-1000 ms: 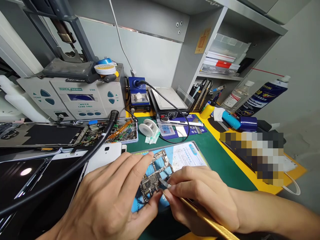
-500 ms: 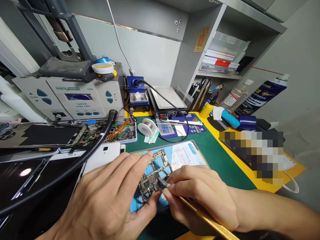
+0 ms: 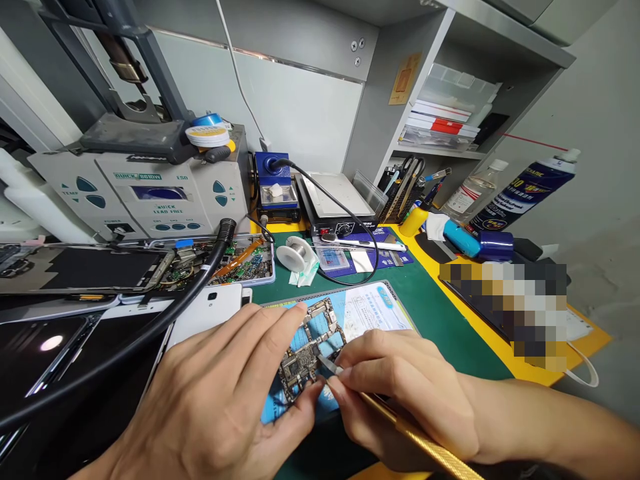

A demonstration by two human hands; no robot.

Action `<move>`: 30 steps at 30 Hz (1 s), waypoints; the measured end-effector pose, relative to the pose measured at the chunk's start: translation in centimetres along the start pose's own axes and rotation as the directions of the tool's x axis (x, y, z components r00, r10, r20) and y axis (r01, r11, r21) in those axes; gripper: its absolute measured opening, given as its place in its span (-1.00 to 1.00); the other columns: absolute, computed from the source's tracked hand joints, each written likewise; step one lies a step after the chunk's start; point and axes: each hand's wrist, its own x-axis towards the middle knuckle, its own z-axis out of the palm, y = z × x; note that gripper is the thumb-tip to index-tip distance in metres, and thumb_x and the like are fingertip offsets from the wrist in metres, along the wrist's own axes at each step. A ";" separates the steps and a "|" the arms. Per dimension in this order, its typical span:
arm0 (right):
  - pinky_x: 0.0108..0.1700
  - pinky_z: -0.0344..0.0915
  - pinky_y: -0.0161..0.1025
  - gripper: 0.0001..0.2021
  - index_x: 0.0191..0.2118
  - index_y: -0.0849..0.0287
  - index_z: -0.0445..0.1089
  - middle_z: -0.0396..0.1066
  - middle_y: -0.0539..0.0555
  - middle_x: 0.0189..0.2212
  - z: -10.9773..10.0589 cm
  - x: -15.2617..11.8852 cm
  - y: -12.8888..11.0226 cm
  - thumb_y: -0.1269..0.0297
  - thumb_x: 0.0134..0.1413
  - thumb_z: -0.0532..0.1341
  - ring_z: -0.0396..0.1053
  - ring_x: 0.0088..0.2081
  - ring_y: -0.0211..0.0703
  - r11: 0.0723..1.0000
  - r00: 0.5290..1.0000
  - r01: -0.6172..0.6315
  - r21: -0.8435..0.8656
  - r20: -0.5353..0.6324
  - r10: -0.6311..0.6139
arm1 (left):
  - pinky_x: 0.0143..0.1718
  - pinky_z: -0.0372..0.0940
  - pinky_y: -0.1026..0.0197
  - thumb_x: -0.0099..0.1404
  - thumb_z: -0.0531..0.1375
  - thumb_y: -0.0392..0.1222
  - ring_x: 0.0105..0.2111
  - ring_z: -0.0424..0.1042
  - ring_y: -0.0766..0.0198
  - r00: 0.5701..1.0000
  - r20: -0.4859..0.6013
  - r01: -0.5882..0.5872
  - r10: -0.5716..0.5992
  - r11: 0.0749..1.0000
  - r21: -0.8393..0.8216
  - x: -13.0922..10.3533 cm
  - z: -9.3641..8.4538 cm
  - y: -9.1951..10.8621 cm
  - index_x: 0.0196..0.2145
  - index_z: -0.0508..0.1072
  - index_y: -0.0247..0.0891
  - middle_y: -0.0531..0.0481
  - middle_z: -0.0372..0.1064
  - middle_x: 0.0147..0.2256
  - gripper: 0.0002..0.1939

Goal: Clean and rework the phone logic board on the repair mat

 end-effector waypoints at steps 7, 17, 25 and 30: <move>-0.50 0.42 -0.31 -0.90 -0.12 0.32 0.44 0.56 0.17 -0.42 -0.2 0.0 0.0 0.57 0.29 0.25 0.52 -0.44 -0.16 1.000 1.000 0.010 -0.021 0.027 -0.009 | -0.06 0.44 0.04 0.43 0.24 -0.28 -0.09 0.61 0.10 1.000 -0.006 0.001 -0.001 1.000 -0.019 0.1 0.0 -0.1 0.10 0.49 -0.49 -0.19 0.61 -0.06 -0.66; -0.50 0.38 -0.29 -0.95 -0.18 0.36 0.46 0.57 0.19 -0.42 -0.2 -0.1 -0.1 0.56 0.32 0.25 0.52 -0.44 -0.17 1.000 1.000 0.005 -0.027 0.029 -0.005 | -0.09 0.46 0.02 0.42 0.23 -0.29 -0.10 0.62 0.08 1.000 0.012 -0.001 0.001 1.000 -0.024 0.1 0.0 -0.2 0.12 0.49 -0.48 -0.20 0.62 -0.06 -0.65; -0.50 0.39 -0.30 -0.94 -0.14 0.31 0.44 0.56 0.16 -0.42 -0.1 -0.2 -0.1 0.55 0.33 0.24 0.53 -0.43 -0.16 0.999 1.000 -0.010 -0.039 0.002 0.010 | -0.13 0.50 0.04 0.43 0.21 -0.27 -0.12 0.64 0.09 1.000 -0.005 0.012 -0.012 1.000 -0.004 0.1 -0.1 -0.2 0.12 0.47 -0.40 -0.16 0.64 -0.07 -0.66; -0.53 0.38 -0.31 -0.95 -0.17 0.32 0.44 0.53 0.15 -0.43 0.3 -0.1 0.0 0.53 0.28 0.26 0.52 -0.47 -0.17 0.999 0.999 0.008 -0.032 -0.043 -0.009 | 0.03 0.45 0.00 0.42 0.25 -0.27 0.00 0.59 0.01 0.999 -0.028 0.038 -0.039 0.999 -0.027 -1.3 0.7 -0.3 0.25 0.44 -0.38 -0.18 0.59 0.04 -0.53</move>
